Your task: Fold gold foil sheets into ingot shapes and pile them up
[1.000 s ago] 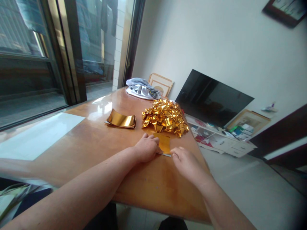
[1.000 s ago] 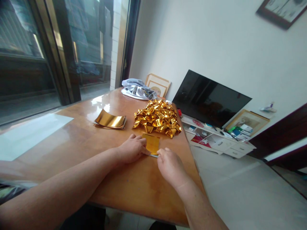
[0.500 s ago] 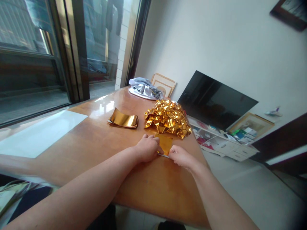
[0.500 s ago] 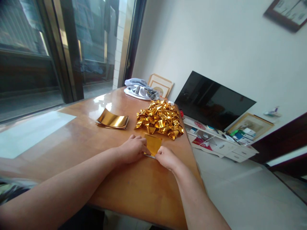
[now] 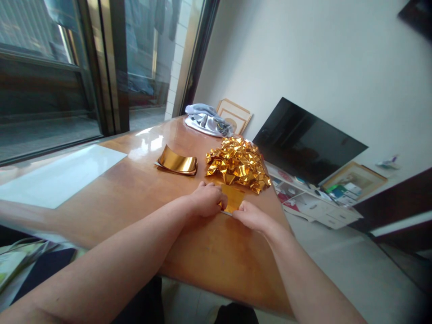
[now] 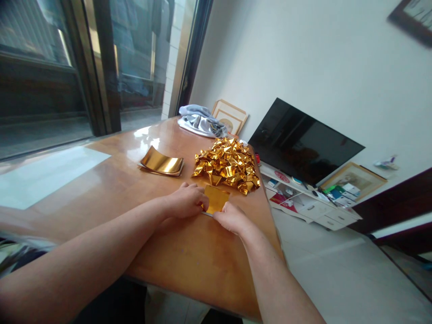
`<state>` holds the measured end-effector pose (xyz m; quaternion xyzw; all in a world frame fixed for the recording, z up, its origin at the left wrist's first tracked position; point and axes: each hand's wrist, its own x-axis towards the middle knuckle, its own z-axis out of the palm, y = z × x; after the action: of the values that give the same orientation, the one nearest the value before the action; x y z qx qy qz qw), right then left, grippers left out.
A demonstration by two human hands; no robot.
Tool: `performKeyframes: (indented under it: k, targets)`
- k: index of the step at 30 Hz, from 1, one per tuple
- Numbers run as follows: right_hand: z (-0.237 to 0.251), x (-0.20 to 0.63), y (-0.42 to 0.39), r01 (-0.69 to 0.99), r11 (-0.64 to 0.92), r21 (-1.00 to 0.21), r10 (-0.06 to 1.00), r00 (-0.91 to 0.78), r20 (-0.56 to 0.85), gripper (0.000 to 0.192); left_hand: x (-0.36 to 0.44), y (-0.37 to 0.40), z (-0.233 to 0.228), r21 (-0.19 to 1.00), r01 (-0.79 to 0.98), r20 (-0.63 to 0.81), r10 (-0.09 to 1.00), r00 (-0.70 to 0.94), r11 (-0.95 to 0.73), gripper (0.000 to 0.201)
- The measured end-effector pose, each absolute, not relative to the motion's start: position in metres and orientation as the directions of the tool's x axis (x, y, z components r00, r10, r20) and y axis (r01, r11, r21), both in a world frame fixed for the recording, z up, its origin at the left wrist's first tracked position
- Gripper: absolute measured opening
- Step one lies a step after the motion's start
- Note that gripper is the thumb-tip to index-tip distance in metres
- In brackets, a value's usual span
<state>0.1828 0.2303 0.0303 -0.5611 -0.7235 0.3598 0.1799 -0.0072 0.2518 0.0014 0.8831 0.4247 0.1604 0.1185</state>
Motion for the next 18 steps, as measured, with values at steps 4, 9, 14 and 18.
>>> performKeyframes:
  k: [4,9,14,18]
  targets:
    - [0.023,0.181,0.239,0.626,0.267,-0.733,0.876,-0.475,-0.086,0.034,-0.010,0.255,0.003,0.374,0.716,0.132,0.798,0.588,-0.590,0.023]
    - [0.023,0.175,0.243,0.710,0.299,-0.637,0.894,-0.442,-0.073,0.042,-0.014,0.257,0.007,0.412,0.727,0.053,0.811,0.582,-0.549,0.029]
    - [0.031,0.167,0.242,0.839,0.201,-0.506,0.921,-0.338,-0.195,0.034,-0.016,0.258,0.012,0.446,0.734,0.000,0.820,0.572,-0.512,0.032]
    - [0.038,0.161,0.238,0.885,0.137,-0.444,0.906,-0.293,-0.306,0.035,-0.017,0.261,0.010,0.482,0.734,-0.033,0.827,0.561,-0.478,0.030]
